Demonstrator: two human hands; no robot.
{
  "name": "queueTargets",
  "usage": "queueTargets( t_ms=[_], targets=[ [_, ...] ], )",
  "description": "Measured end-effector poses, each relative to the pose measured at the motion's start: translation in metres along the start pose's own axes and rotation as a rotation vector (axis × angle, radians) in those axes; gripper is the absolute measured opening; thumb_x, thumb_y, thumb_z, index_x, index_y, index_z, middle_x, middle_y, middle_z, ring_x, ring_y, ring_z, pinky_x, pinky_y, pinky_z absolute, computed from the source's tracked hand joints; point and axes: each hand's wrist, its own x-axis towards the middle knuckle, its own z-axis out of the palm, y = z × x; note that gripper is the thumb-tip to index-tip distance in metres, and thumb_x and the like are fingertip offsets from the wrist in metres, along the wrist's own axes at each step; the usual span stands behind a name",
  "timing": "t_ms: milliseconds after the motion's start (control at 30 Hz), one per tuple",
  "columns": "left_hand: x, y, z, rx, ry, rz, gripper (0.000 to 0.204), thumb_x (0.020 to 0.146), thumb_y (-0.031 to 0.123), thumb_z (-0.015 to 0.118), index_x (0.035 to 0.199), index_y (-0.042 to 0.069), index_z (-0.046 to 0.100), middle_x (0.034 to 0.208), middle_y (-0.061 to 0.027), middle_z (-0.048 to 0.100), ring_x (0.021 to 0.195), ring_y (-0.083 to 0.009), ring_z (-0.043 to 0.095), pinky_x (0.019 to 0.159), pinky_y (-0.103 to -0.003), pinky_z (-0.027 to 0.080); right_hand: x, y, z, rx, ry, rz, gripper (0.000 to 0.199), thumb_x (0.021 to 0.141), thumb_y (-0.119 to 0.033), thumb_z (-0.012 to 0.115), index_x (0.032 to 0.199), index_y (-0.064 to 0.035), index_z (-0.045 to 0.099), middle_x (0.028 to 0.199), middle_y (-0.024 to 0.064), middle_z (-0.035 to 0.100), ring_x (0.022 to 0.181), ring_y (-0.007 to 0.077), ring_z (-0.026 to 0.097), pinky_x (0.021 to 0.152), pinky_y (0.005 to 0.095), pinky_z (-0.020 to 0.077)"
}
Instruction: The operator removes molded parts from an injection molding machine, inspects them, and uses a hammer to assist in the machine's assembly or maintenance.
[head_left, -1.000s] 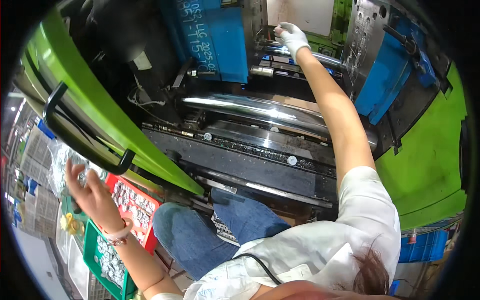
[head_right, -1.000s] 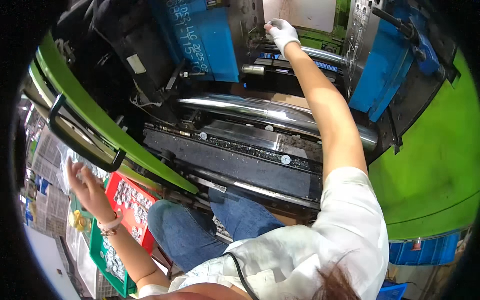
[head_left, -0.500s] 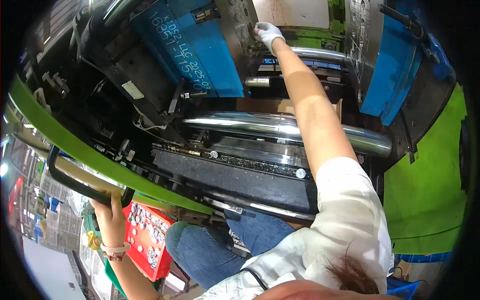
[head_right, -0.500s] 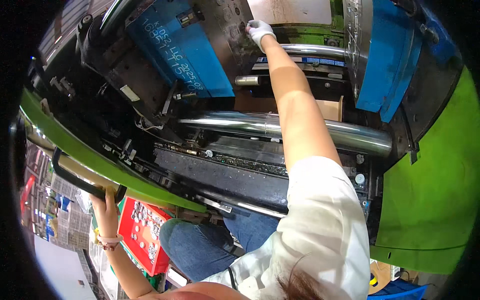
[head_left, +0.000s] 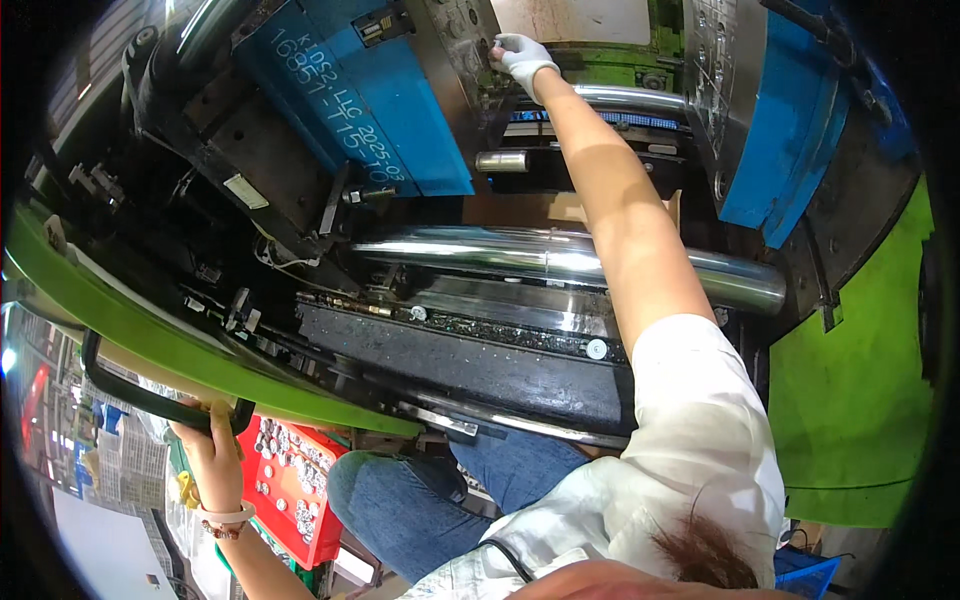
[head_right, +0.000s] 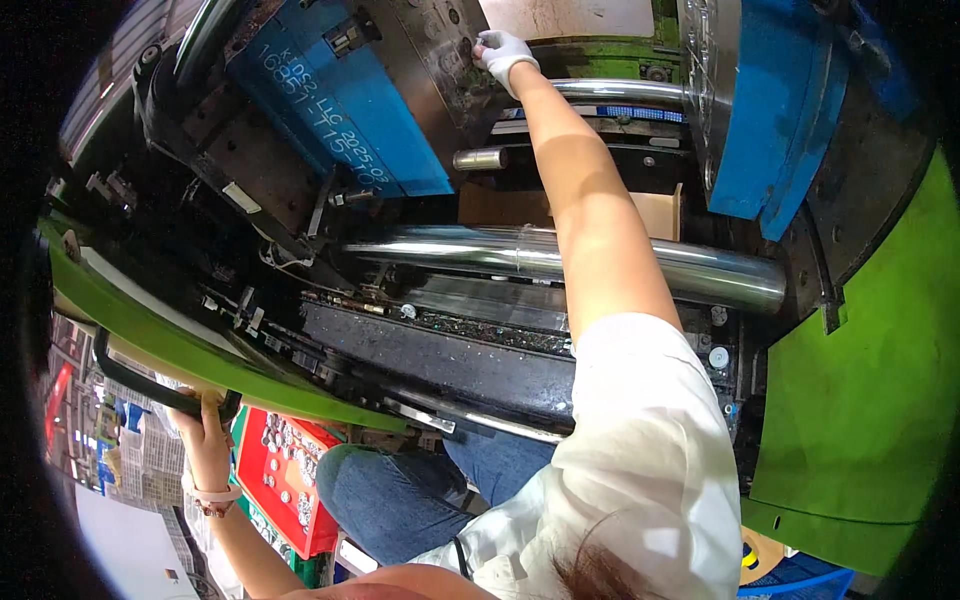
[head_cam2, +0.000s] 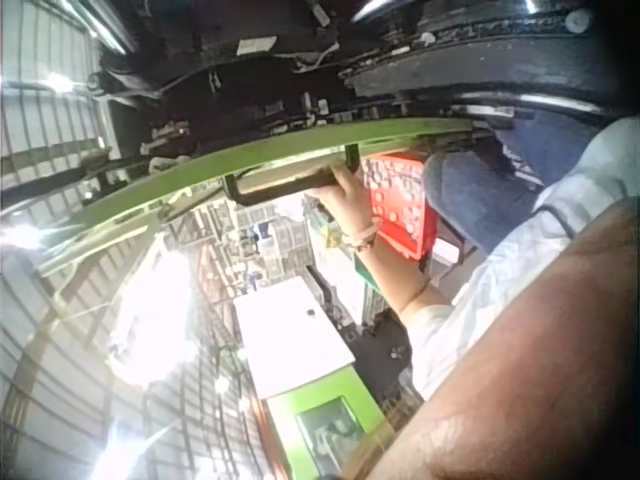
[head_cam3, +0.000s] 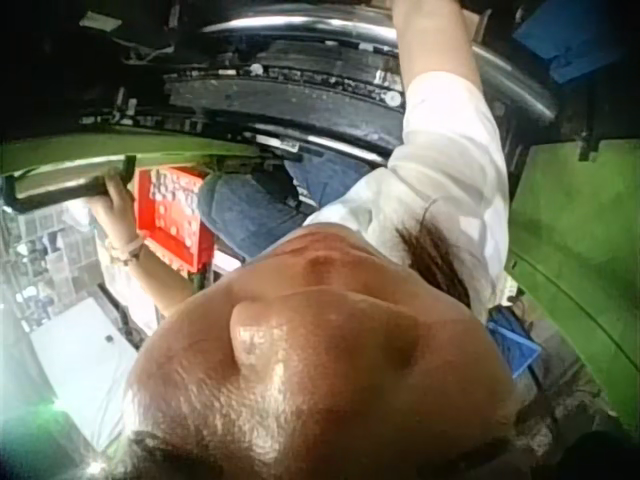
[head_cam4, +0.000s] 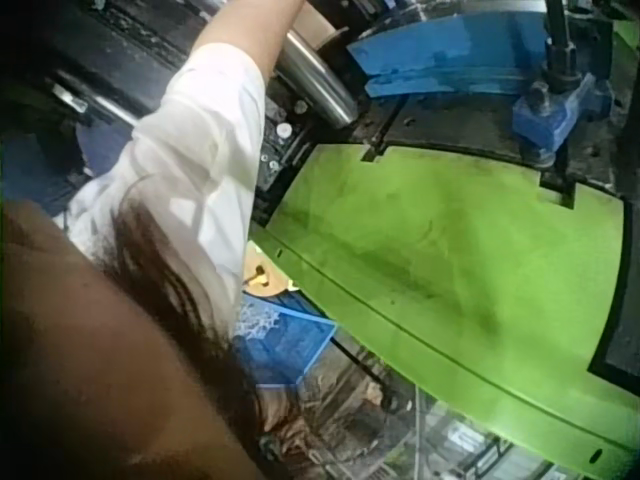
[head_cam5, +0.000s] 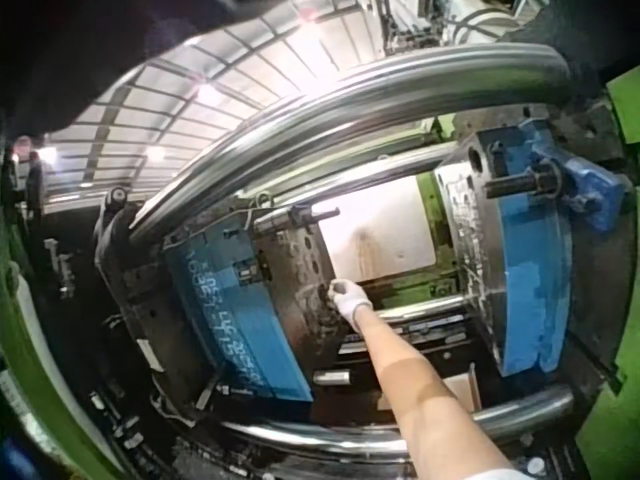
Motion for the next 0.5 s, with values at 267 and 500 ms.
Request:
queueTargets(
  t_ms=[267, 500],
  targets=[
    [-0.001, 0.008, 0.002, 0.020, 0.003, -0.014, 0.024, 0.093, 0.014, 0.050, 0.112, 0.004, 0.037, 0.084, -0.0050, 0.052, 0.046, -0.0055, 0.041, 0.037, -0.019, 0.033, 0.007, 0.004, -0.004, -0.269, 0.058, -0.093, 0.034, 0.085, -0.009, 0.061, 0.118, -0.0023, 0.055, 0.103, 0.0073, 0.063, 0.087, 0.0142, 0.062, 0.079, 0.0258, 0.0498],
    [-0.002, 0.007, 0.003, 0.005, 0.013, 0.038, 0.026, 0.093, 0.013, 0.050, 0.113, 0.003, 0.036, 0.084, -0.0047, 0.051, 0.046, -0.0054, 0.041, 0.037, -0.019, 0.033, 0.012, 0.012, -0.003, -0.482, 0.100, -0.171, 0.031, 0.085, -0.008, 0.061, 0.115, -0.0022, 0.057, 0.102, 0.0064, 0.064, 0.089, 0.0132, 0.061, 0.078, 0.0256, 0.0495]
  ],
)
